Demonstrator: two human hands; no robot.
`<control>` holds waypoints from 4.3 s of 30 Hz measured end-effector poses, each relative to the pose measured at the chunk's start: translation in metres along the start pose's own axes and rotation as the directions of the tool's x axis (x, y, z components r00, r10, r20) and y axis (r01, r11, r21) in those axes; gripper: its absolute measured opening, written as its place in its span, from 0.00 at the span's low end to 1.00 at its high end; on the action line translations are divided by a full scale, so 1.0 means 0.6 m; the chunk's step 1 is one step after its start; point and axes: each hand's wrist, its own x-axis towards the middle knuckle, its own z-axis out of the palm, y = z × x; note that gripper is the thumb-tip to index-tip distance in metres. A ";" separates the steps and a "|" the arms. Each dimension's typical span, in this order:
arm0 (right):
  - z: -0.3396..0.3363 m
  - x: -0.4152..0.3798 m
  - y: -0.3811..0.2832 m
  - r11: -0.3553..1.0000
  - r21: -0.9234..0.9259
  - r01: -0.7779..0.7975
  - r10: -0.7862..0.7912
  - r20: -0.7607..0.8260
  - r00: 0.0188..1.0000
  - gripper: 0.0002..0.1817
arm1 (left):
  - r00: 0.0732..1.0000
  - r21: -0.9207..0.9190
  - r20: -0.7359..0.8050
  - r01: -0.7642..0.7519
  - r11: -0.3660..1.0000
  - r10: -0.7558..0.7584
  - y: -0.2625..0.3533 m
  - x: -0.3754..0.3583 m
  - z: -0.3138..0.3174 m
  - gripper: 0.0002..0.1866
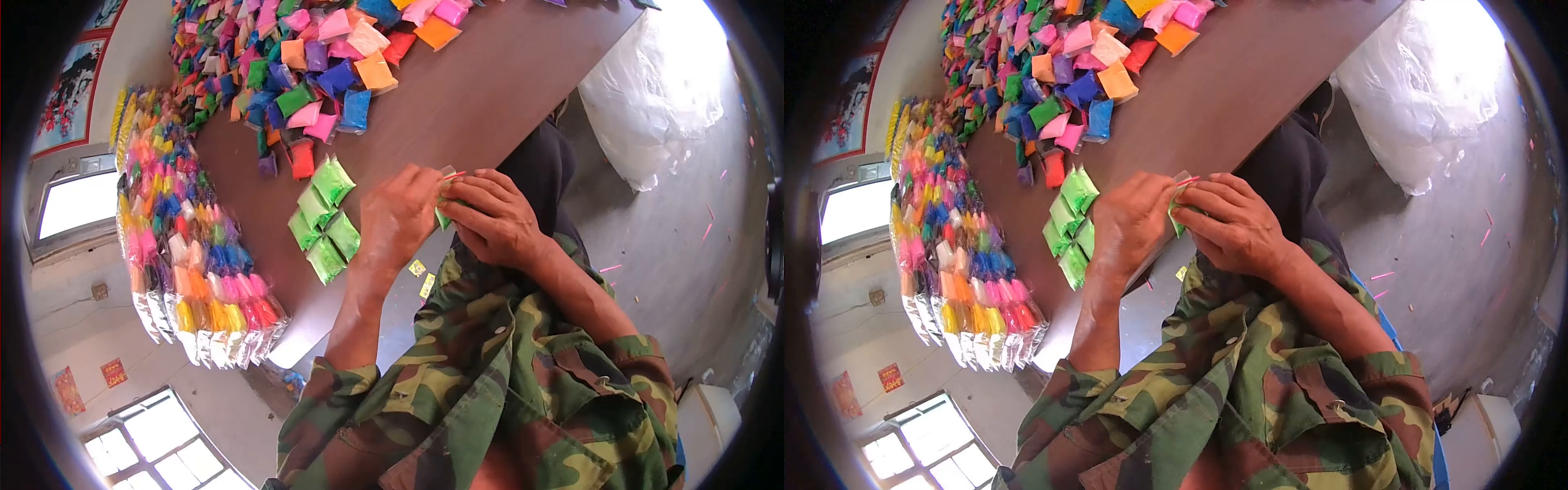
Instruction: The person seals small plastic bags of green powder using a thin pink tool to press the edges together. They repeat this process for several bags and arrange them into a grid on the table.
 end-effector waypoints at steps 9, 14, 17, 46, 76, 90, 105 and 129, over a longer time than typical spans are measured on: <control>-0.001 0.001 -0.001 1.000 0.008 -0.001 0.001 -0.018 1.000 0.21 | 0.987 -0.062 -0.079 0.137 0.989 -0.142 -0.013 -0.004 -0.003 0.04; 0.001 0.001 -0.003 1.000 0.006 -0.013 0.013 -0.017 1.000 0.20 | 0.982 -0.018 -0.105 0.154 0.988 -0.155 -0.027 -0.043 0.012 0.05; 0.000 -0.001 -0.003 1.000 0.002 -0.008 0.008 -0.006 1.000 0.20 | 0.971 -0.004 -0.118 0.207 0.978 -0.206 -0.041 -0.039 0.005 0.04; 0.001 0.002 -0.010 0.999 0.001 -0.035 0.035 0.007 0.999 0.20 | 0.956 -0.117 -0.159 0.228 0.967 -0.245 -0.006 -0.083 0.024 0.05; -0.015 0.021 -0.036 0.984 -0.142 -0.104 0.118 0.089 0.989 0.29 | 0.911 -0.088 -0.331 0.230 0.969 -0.247 0.039 -0.132 0.068 0.05; -0.001 0.016 -0.034 0.982 -0.128 -0.137 0.142 0.032 0.989 0.20 | 0.918 -0.221 -0.286 0.216 0.951 -0.275 0.010 -0.120 0.050 0.05; 0.014 0.018 -0.032 0.985 -0.093 -0.143 0.143 -0.012 0.990 0.21 | 0.936 -0.143 -0.272 0.189 0.971 -0.223 0.004 -0.107 0.045 0.03; 0.024 0.012 -0.022 0.992 -0.062 -0.113 0.107 -0.093 0.990 0.17 | 0.965 -0.005 -0.237 0.114 0.993 -0.112 0.013 -0.085 0.020 0.04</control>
